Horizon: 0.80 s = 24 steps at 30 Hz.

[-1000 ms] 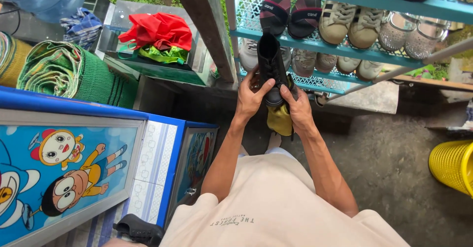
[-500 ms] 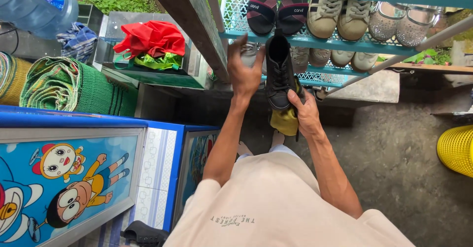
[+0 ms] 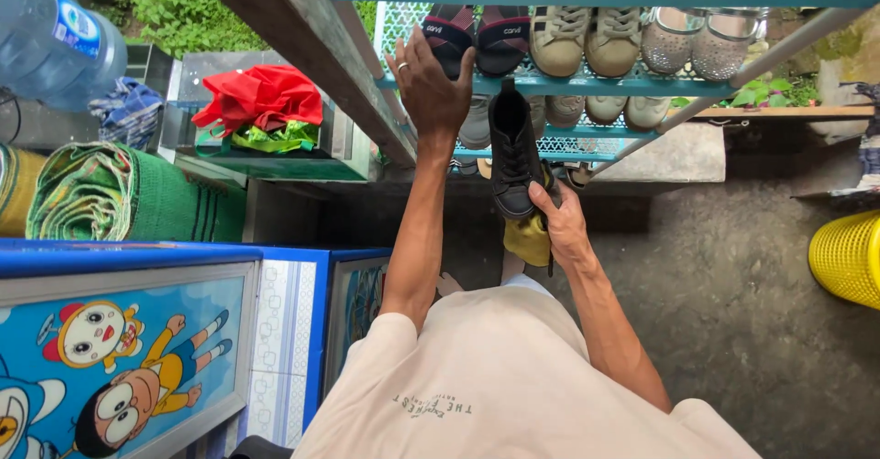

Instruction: Cleaning several pairs of shoes one by one using a yellow cloth.

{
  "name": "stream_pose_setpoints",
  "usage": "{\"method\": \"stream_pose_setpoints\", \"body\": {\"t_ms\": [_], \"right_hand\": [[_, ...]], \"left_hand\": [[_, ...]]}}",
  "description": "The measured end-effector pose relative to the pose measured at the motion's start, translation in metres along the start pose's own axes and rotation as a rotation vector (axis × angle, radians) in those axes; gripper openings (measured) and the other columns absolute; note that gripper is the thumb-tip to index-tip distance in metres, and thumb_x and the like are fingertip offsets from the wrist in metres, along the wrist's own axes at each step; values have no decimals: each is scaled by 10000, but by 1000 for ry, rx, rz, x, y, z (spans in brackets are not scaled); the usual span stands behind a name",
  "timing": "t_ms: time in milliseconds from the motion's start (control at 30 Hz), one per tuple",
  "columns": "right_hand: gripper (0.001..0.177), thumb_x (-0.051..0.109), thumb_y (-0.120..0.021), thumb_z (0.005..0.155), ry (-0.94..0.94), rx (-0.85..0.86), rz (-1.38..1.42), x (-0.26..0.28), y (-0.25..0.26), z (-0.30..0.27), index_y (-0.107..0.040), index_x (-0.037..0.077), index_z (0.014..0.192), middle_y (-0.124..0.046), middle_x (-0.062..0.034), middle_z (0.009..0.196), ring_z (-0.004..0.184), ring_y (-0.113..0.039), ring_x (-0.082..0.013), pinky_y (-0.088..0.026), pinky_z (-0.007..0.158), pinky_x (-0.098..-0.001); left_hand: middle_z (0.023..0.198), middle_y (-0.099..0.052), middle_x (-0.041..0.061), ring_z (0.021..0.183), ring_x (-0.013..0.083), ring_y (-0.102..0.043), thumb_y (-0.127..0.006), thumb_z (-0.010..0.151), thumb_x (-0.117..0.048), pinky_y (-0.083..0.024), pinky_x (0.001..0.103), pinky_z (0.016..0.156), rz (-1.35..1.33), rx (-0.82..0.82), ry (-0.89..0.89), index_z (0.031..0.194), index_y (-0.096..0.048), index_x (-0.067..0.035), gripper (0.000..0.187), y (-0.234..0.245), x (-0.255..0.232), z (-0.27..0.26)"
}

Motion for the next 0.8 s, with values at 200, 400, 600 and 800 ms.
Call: {"method": "stream_pose_setpoints", "body": {"t_ms": [200, 400, 600, 800], "right_hand": [[489, 369, -742, 951, -17, 37, -21, -2, 7, 8, -645, -8, 1247, -717, -42, 1078, 943, -660, -110, -547, 874, -291], [487, 358, -736, 950, -83, 99, -142, -11, 17, 11, -654, -8, 1262, -700, -7, 1068, 933, -620, -78, -530, 856, -273], [512, 365, -715, 952, -253, 158, -303, -60, 44, 0, -656, -1, 1305, -697, -8, 1104, 953, -601, -64, -515, 850, -258], [490, 352, -729, 950, -349, 104, -343, -102, 61, -6, -644, -4, 1276, -693, -32, 1107, 970, -631, -93, -526, 850, -272]], "left_hand": [[1419, -531, 305, 1409, 459, -450, -731, 960, -474, -218, 539, 1265, -66, -10, -21, 1472, -409, 121, 848, 20, -2, -14], [1381, -658, 154, 1310, 316, -632, -688, 1045, -248, -479, 415, 1121, -631, 27, 107, 1413, -587, -59, 426, 41, 7, -126], [1210, -661, 136, 1063, 210, -611, -654, 1019, -293, -513, 341, 828, -971, 450, 875, 1516, -565, -36, 567, -21, 41, -266], [1276, -658, 155, 1131, 192, -664, -829, 851, -142, -568, 311, 930, -1230, 418, 859, 1498, -428, 48, 785, -51, 49, -314]]}}
Point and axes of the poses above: each hand's wrist, its own z-axis towards the middle knuckle, its own y-axis out of the back of the hand, x = y × z, the point moved 2 cm from there along z, towards the middle knuckle
